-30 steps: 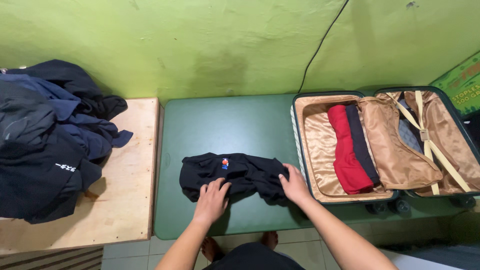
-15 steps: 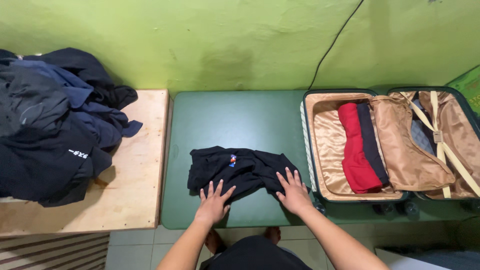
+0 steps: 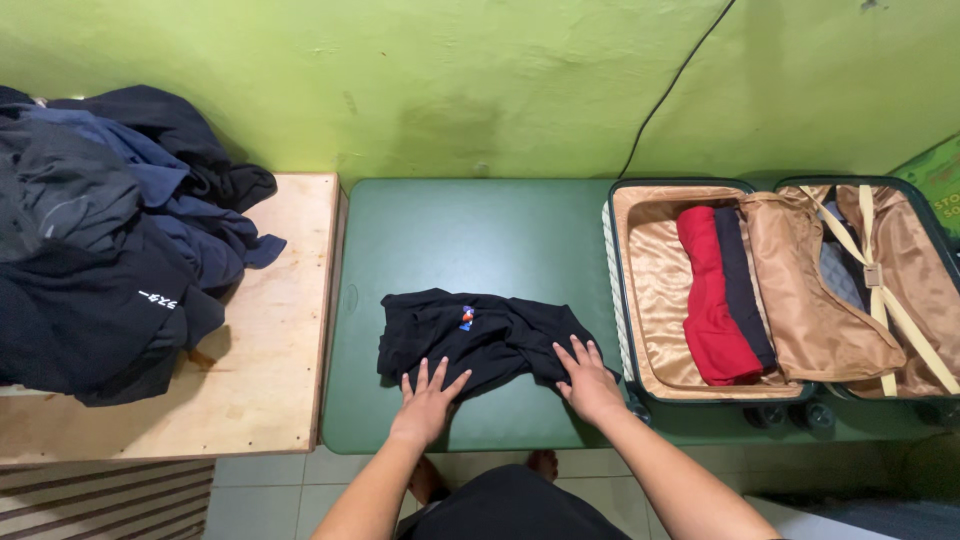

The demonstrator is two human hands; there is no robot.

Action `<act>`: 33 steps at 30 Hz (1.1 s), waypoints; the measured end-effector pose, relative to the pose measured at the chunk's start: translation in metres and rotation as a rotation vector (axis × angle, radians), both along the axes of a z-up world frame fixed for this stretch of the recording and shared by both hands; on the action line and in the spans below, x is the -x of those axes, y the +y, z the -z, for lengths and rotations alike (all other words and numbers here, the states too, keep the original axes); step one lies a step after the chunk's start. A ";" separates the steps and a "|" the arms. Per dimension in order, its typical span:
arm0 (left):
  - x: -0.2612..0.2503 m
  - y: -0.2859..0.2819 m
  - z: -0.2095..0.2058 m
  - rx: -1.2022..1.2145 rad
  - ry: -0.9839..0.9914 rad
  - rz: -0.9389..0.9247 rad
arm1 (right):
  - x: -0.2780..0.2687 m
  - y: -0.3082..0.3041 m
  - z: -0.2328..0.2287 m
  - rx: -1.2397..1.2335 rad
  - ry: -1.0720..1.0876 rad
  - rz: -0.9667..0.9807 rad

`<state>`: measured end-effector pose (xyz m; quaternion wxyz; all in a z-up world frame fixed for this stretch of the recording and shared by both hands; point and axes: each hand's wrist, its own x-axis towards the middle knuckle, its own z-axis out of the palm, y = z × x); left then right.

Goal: The person folds a black t-shirt by hand on a green surface and then places it into an open suitcase already containing other folded garments.

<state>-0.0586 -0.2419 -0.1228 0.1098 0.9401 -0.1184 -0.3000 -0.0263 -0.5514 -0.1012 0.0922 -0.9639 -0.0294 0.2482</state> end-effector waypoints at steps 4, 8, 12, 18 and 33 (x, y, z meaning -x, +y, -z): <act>-0.003 0.000 -0.003 -0.078 0.010 0.050 | 0.000 0.000 0.001 0.004 -0.011 -0.004; -0.007 0.001 -0.002 -0.081 0.004 0.077 | 0.000 0.000 -0.001 0.009 -0.008 -0.003; -0.019 0.005 0.001 -0.087 -0.020 0.110 | 0.001 0.001 -0.003 0.010 0.017 0.006; -0.045 0.008 0.000 -0.143 -0.009 0.120 | 0.009 0.005 -0.010 -0.031 0.038 0.034; -0.054 0.009 0.004 -0.220 -0.146 -0.006 | 0.033 0.024 0.011 -0.182 0.023 0.124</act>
